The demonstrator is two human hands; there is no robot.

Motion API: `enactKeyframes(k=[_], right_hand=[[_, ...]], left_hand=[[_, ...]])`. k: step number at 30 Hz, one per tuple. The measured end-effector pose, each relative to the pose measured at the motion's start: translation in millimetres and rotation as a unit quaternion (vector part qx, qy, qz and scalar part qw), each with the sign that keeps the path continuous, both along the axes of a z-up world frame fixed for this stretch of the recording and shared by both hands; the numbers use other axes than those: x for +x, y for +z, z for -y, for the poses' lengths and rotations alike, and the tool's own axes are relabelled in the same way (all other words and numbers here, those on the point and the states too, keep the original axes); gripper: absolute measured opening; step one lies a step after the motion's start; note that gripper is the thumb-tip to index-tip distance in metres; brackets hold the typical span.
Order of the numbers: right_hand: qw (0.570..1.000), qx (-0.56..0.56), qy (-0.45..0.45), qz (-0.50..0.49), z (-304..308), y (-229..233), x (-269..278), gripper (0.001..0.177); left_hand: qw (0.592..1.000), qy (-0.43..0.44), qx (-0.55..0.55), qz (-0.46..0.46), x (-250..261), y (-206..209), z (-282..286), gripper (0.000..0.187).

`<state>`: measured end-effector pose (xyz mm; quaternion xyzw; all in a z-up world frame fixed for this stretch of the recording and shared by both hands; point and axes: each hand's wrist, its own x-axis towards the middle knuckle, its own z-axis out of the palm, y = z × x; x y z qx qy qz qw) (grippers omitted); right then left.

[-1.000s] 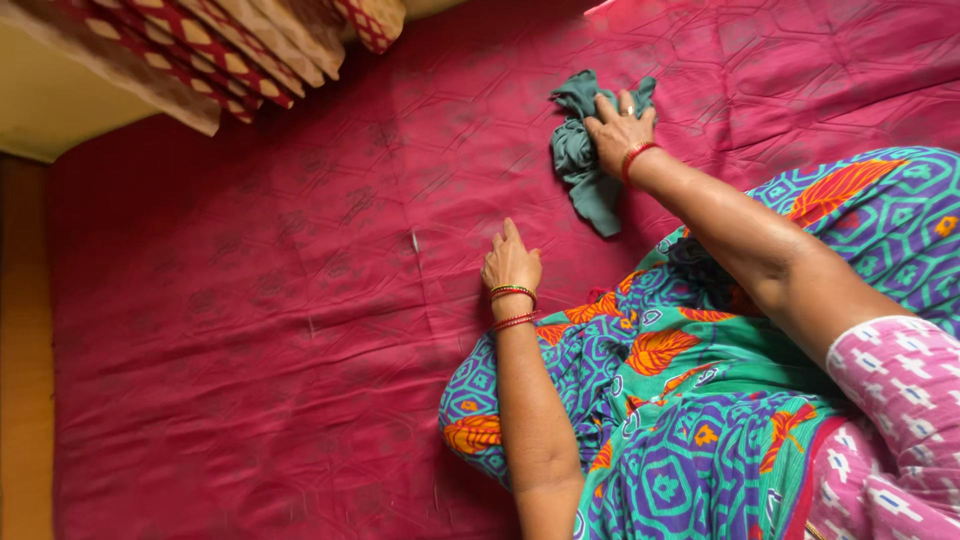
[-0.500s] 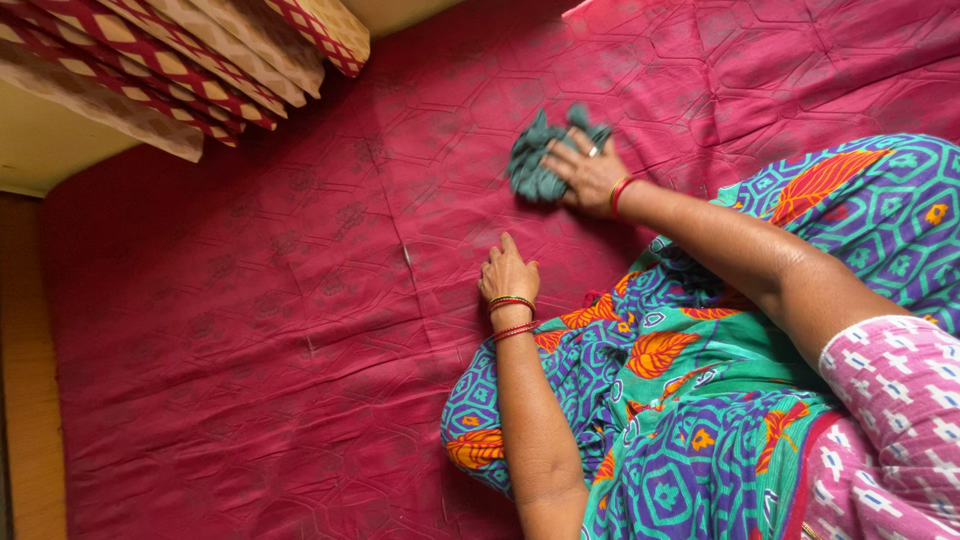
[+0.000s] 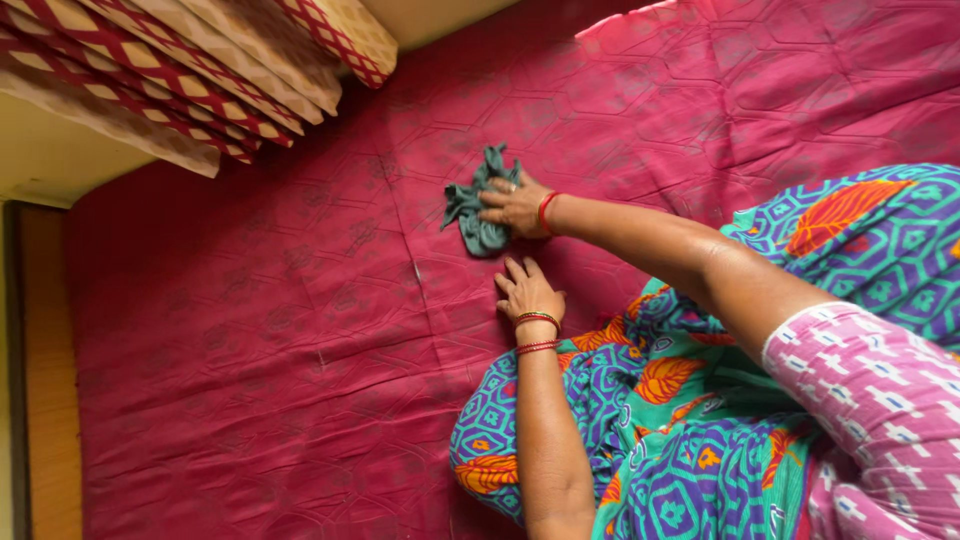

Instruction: The person sits cross-legged on a red mattress and wipes its surface with a grey cloth. They systematically rub the fabric, occasionally adjusting the cloth, while a stack of folded mattresses is visible nearby.

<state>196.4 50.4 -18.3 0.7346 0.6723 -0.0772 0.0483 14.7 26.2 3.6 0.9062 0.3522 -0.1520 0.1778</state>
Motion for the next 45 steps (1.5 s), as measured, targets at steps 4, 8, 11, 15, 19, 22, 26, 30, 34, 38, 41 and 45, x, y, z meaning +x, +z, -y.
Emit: enactKeyframes(k=[4,8,11,15,19,22,26,30,34,38,41,45], right_hand=[[0.963,0.089,-0.252,-0.037,-22.2,3.6,23.9,0.069],[0.991,0.113,-0.062,-0.035,-53.1,-55.7,-15.3,0.070],[0.988,0.121,0.080,-0.052,-70.8,-76.2,-28.4,0.061],[0.994,0.083,-0.065,-0.007,-99.2,-47.8,29.5,0.066],[0.969,0.081,-0.235,0.004,-74.5,-17.8,103.0,0.061],[0.931,0.130,-0.342,-0.010,-21.7,-8.6,122.6,0.064],[0.900,0.219,-0.376,-0.002,1.2,-13.4,82.4,0.082],[0.970,0.133,-0.175,-0.109,-30.1,-31.5,7.1,0.081],[0.989,0.137,0.033,-0.042,-89.8,-42.5,-5.4,0.076],[0.992,0.079,-0.096,-0.025,-130.8,-24.6,57.0,0.082],[0.970,0.079,-0.227,-0.020,-120.6,-12.0,117.5,0.082],[0.934,0.101,-0.343,-0.023,-52.4,-2.5,189.4,0.083]], left_hand=[[1.000,0.009,-0.004,-0.015,7.6,3.2,-1.0,0.107],[0.998,-0.063,-0.009,-0.016,13.6,4.4,10.2,0.115],[0.996,-0.087,-0.018,-0.028,11.7,0.9,12.7,0.116],[0.996,-0.081,-0.032,-0.025,11.2,-4.6,9.6,0.121],[0.995,-0.077,-0.048,-0.029,13.0,-3.6,7.2,0.121],[0.995,-0.076,-0.049,-0.029,13.0,-2.1,7.8,0.120],[0.996,-0.071,-0.041,-0.032,16.8,-5.5,9.9,0.119],[0.996,-0.086,-0.033,-0.022,13.2,-8.4,13.2,0.116],[0.995,-0.094,-0.031,-0.022,11.4,-8.2,13.6,0.116],[0.994,-0.104,-0.033,-0.017,11.5,-7.0,10.7,0.117],[0.993,-0.103,-0.040,-0.032,13.5,-6.8,8.6,0.120],[0.994,-0.091,-0.056,-0.029,14.5,-4.8,7.1,0.121]])
